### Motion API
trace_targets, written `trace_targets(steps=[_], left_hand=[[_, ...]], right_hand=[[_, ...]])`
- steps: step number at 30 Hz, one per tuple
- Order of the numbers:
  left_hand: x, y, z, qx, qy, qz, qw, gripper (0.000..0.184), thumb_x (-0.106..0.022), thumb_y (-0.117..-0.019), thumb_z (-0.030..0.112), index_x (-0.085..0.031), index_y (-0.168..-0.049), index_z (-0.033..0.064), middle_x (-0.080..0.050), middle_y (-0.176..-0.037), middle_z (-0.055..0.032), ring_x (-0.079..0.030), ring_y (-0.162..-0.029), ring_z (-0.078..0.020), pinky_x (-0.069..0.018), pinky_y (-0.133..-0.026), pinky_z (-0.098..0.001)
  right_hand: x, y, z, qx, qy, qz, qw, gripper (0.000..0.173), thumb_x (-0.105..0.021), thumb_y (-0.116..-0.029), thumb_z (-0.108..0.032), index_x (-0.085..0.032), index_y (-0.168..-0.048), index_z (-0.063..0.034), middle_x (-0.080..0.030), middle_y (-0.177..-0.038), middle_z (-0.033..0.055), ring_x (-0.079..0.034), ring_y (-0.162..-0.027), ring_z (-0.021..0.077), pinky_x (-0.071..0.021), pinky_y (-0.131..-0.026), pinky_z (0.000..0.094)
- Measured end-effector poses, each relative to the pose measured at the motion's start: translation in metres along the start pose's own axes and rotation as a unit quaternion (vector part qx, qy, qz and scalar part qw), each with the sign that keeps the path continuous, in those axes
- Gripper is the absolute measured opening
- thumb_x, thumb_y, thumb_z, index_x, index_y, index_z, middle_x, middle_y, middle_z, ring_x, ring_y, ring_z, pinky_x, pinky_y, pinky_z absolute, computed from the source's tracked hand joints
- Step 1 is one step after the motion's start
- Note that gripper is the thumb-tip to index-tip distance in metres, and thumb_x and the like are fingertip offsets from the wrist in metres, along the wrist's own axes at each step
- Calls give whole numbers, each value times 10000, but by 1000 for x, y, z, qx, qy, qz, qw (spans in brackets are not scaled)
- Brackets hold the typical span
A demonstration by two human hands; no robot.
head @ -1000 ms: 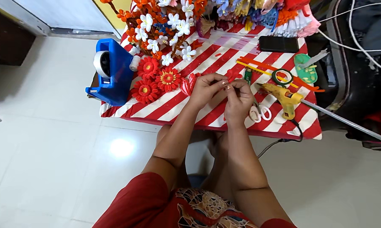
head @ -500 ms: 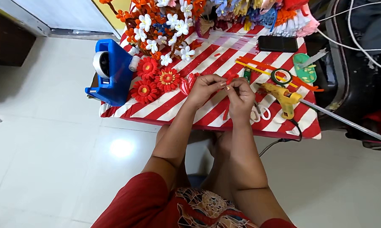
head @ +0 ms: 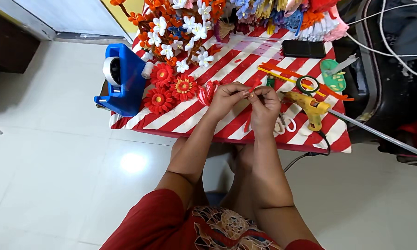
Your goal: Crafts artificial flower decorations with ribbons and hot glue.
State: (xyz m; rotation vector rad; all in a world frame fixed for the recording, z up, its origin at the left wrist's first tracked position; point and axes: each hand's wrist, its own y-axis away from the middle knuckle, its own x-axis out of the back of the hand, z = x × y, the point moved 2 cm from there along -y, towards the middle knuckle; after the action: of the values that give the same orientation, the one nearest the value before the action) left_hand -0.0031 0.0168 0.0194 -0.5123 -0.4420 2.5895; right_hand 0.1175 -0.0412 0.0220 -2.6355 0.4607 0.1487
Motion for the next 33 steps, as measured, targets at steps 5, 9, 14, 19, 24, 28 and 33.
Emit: trace_targets(steps=[5,9,14,19,24,28,33], left_hand=[[-5,1,-6,44,103,25,993,176,-585,-959,-10,-731,-929,84,-711,-884,50,-660,-820,-30,-567,-780,-246],[-5,0,-1,-4,25,13,1000,125,-573,-965,-24,-685,-956,31,-668,-936,23,-629,-853,-26,-548,-791,-227],[-9,0,6,-135,-231,33,963,133,-567,-983,-15,-678,-998,-87,-690,-946,-130,-656,-890,-98,-543,-850,-240],[-8,1,13,-252,-345,41,903,126,-601,-981,16,-699,-939,-53,-711,-927,-168,-670,-944,-227,-525,-914,-332],[-4,2,9,-268,-357,22,895,120,-620,-975,23,-709,-930,-42,-716,-921,-155,-661,-926,-223,-520,-891,-323],[-2,0,9,-254,-332,1,908,132,-603,-982,14,-701,-933,-59,-710,-914,-162,-663,-927,-217,-524,-896,-319],[-2,0,8,-124,-211,-46,968,157,-554,-1006,14,-675,-977,-80,-681,-902,-109,-643,-862,-85,-535,-827,-237]], right_hand=[[-8,4,2,-6,-6,30,1000,99,-617,-970,-43,-631,-989,-140,-609,-874,-71,-603,-780,12,-539,-728,189],[-6,4,0,-4,19,19,1000,89,-619,-971,-43,-633,-1001,-126,-616,-884,-66,-604,-779,6,-535,-717,178],[6,-2,-4,38,31,34,998,125,-538,-1019,-69,-626,-1083,-129,-631,-935,-71,-620,-797,21,-554,-733,217],[21,-9,-14,24,-35,31,999,238,-410,-1065,-133,-646,-1096,-151,-652,-953,-84,-650,-867,47,-568,-823,269],[30,-13,-16,54,2,-32,998,161,-543,-1030,-137,-702,-1052,-130,-641,-1049,-86,-611,-907,11,-536,-832,219],[33,-14,-17,50,23,-58,997,174,-547,-1007,-60,-712,-1061,-81,-656,-1096,-53,-627,-976,25,-542,-860,213],[35,-15,-15,89,17,-96,991,132,-619,-1006,-111,-730,-1076,-127,-651,-1115,-61,-628,-1036,44,-552,-892,225]])
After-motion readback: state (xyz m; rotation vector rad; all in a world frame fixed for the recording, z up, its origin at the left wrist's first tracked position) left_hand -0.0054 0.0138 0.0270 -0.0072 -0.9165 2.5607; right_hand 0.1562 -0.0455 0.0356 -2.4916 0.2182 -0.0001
